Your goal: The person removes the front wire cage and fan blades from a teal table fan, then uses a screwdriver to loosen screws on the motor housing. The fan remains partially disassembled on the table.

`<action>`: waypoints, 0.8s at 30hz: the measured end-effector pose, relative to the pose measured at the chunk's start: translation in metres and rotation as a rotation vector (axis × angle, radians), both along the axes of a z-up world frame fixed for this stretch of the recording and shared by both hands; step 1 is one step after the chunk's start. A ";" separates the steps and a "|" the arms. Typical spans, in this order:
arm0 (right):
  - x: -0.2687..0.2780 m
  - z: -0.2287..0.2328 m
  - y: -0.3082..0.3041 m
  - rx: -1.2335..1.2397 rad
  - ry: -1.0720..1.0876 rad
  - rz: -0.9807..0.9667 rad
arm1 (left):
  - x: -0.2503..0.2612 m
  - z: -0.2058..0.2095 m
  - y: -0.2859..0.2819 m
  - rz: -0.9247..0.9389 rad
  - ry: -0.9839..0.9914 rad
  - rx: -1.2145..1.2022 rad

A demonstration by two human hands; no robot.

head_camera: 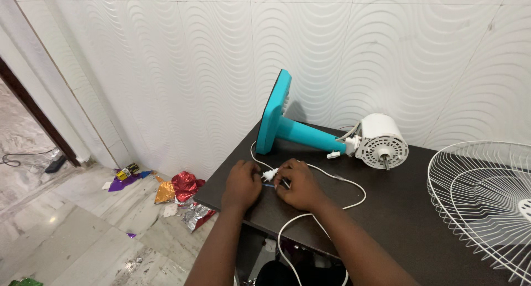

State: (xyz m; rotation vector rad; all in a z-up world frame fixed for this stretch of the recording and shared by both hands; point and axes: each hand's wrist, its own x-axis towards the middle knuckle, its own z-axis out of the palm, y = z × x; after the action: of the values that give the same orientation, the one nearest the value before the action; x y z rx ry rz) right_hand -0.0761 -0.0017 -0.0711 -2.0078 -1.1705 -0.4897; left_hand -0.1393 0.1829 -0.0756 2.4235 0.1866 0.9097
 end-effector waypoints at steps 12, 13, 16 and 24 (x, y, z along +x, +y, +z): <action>-0.015 0.015 0.003 -0.115 -0.030 -0.024 | -0.003 0.009 0.005 0.362 0.002 -0.131; -0.017 0.015 0.003 -0.111 -0.037 -0.021 | -0.001 0.008 0.005 0.341 -0.019 -0.129; -0.016 0.013 0.003 -0.093 -0.047 -0.010 | 0.000 0.003 0.009 0.259 0.030 -0.146; 0.006 0.004 0.008 -0.099 0.136 -0.020 | -0.006 0.000 0.041 -0.128 0.152 -0.095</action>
State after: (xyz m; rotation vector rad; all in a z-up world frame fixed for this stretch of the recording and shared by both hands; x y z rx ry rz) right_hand -0.0702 0.0062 -0.0670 -2.1041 -1.1116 -0.3046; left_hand -0.1456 0.2241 -0.0752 2.3865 0.1250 0.6463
